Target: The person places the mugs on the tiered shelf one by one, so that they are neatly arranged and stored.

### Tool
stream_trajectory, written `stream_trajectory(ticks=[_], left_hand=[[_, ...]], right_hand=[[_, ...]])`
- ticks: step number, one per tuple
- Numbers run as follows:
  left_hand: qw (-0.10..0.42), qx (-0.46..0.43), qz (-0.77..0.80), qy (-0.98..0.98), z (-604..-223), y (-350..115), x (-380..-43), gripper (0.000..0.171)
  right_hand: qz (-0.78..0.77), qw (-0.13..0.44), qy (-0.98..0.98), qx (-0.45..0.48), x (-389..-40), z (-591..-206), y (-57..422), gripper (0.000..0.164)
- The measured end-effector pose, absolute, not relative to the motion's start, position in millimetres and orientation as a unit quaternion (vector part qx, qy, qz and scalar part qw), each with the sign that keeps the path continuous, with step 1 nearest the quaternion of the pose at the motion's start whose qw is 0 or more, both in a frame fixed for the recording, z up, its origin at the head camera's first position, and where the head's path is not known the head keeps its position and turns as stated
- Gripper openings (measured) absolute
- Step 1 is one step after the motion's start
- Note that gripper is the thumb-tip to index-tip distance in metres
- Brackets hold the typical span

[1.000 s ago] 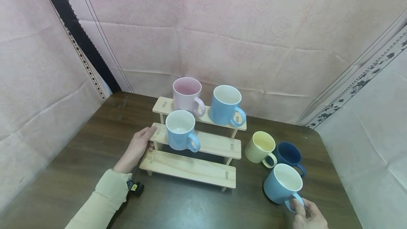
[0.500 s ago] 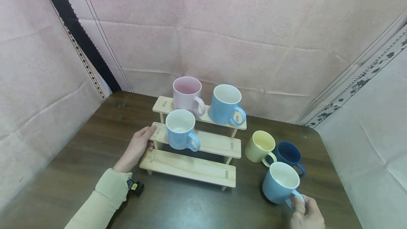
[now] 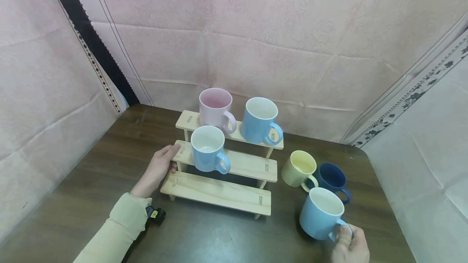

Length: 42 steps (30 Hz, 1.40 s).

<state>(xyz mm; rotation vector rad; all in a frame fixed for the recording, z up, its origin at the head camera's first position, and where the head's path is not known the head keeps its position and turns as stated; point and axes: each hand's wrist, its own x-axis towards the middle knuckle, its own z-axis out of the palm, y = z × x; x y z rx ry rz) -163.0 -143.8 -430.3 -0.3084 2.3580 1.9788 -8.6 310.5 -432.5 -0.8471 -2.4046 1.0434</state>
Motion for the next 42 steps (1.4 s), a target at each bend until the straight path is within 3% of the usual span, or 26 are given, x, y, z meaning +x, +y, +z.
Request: stream_trajectory(ticks=[11,28,36,42], left_hand=[[0.027,-0.1,0.642,0.76,-430.0,-144.2,-163.3,0.045],[0.024,-0.102,0.638,0.763,-429.4,-143.7,-163.0,0.046],[0.022,-0.1,0.638,0.763,-431.2,-144.3,-163.6,0.047],[0.024,-0.099,0.636,0.765,-431.8,-144.5,-163.9,0.048]], right_hand=[[0.416,0.257,-0.819,-0.301,-10.6,-427.0,293.5,0.028],[0.5,0.397,-0.753,-0.157,-24.9,-415.8,267.7,0.02],[0.548,0.39,-0.736,-0.079,-32.2,-405.2,255.0,0.019],[0.616,0.387,-0.685,0.037,-43.5,-406.0,247.2,0.017]])
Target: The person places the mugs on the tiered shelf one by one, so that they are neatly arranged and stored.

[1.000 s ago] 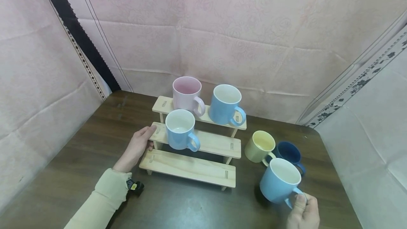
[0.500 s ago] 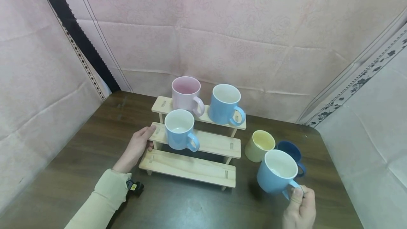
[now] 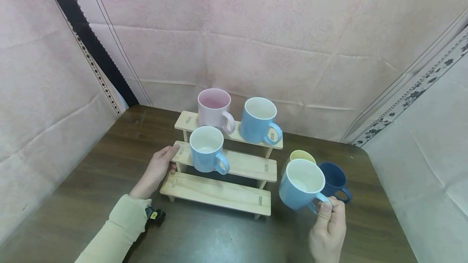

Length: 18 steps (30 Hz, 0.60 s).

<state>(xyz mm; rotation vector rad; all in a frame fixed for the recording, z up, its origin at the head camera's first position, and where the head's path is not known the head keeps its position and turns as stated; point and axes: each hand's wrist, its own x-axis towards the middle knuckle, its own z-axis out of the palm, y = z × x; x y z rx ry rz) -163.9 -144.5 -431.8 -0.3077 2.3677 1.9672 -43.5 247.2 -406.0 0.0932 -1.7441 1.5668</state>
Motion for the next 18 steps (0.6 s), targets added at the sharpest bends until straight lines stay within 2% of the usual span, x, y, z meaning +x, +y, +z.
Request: stream_trajectory(ticks=[9,18], left_hand=[[0.025,-0.101,0.637,0.764,-433.8,-144.4,-164.3,0.048],[0.024,-0.097,0.639,0.762,-432.9,-144.6,-164.0,0.048]], right_hand=[[0.604,0.39,-0.685,0.116,-62.4,-401.0,224.1,0.017],[0.615,0.351,-0.697,0.111,-72.4,-400.3,205.3,0.015]])
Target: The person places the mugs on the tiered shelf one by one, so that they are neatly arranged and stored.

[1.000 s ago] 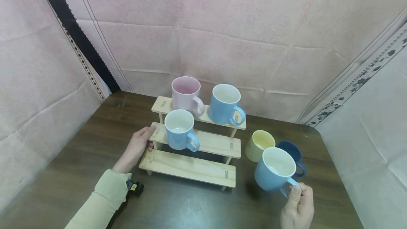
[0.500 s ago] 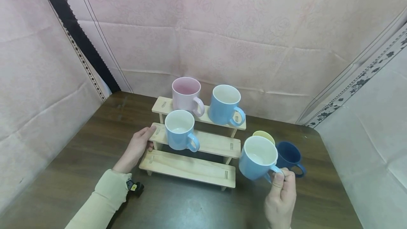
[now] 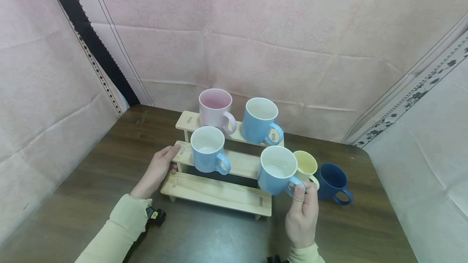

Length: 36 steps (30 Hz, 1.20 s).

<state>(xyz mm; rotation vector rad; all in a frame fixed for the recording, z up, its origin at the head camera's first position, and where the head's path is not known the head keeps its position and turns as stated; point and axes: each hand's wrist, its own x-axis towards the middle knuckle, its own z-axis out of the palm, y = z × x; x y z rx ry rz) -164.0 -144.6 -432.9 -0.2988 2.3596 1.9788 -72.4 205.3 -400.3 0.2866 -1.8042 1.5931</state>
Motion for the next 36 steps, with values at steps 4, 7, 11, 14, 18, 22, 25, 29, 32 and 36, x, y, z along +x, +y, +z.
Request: stream_trajectory(ticks=[4,7,11,14,18,22,25,29,32,36], left_hand=[[0.026,-0.099,0.638,0.763,-432.5,-144.4,-163.9,0.048],[0.028,-0.099,0.64,0.761,-433.1,-144.2,-164.3,0.048],[0.028,-0.097,0.644,0.758,-434.1,-144.0,-165.6,0.048],[0.027,-0.096,0.645,0.758,-433.9,-144.3,-165.6,0.048],[0.029,-0.097,0.644,0.759,-433.6,-145.0,-165.0,0.049],[0.032,-0.099,0.642,0.76,-434.3,-145.3,-164.6,0.049],[0.032,-0.101,0.644,0.758,-434.3,-145.0,-164.6,0.049],[0.03,-0.101,0.644,0.758,-433.6,-144.7,-164.7,0.048],[0.028,-0.099,0.645,0.757,-433.7,-144.6,-164.7,0.048],[0.023,-0.097,0.648,0.755,-434.0,-144.3,-164.3,0.048]], right_hand=[[0.629,0.337,-0.691,0.112,-77.1,-403.3,198.3,0.017],[0.639,0.334,-0.682,0.123,-79.7,-405.8,194.3,0.017],[0.653,0.322,-0.674,0.13,-82.3,-405.5,189.3,0.018],[0.66,0.308,-0.674,0.121,-83.5,-403.4,185.3,0.021],[0.663,0.295,-0.679,0.111,-84.3,-401.2,181.7,0.022],[0.665,0.289,-0.679,0.115,-85.5,-401.8,179.8,0.02],[0.661,0.288,-0.683,0.117,-87.7,-403.1,177.7,0.02],[0.651,0.287,-0.693,0.116,-90.5,-404.5,174.4,0.022],[0.648,0.284,-0.697,0.115,-91.9,-404.8,172.7,0.023],[0.643,0.282,-0.702,0.119,-93.7,-404.8,171.4,0.022]])
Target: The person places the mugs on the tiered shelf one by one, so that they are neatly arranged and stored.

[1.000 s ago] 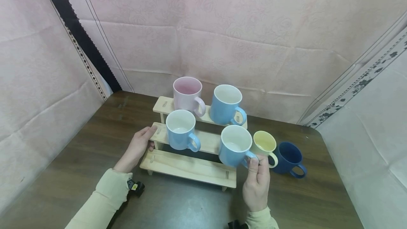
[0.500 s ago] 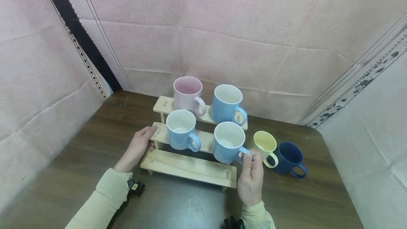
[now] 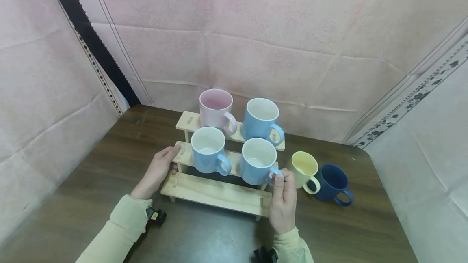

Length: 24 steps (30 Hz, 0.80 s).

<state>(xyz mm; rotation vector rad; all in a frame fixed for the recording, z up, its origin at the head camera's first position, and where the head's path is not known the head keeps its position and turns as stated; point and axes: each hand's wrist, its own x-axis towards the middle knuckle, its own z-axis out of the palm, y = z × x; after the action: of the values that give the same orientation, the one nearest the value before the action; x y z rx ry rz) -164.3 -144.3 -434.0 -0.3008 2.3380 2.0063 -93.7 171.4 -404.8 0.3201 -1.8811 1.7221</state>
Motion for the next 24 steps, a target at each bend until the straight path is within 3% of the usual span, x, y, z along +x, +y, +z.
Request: stream_trajectory(ticks=[24], left_hand=[[0.029,-0.099,0.641,0.76,-433.6,-144.5,-164.4,0.048]], right_hand=[[0.671,0.235,-0.692,0.124,-97.8,-405.3,168.9,0.024]])
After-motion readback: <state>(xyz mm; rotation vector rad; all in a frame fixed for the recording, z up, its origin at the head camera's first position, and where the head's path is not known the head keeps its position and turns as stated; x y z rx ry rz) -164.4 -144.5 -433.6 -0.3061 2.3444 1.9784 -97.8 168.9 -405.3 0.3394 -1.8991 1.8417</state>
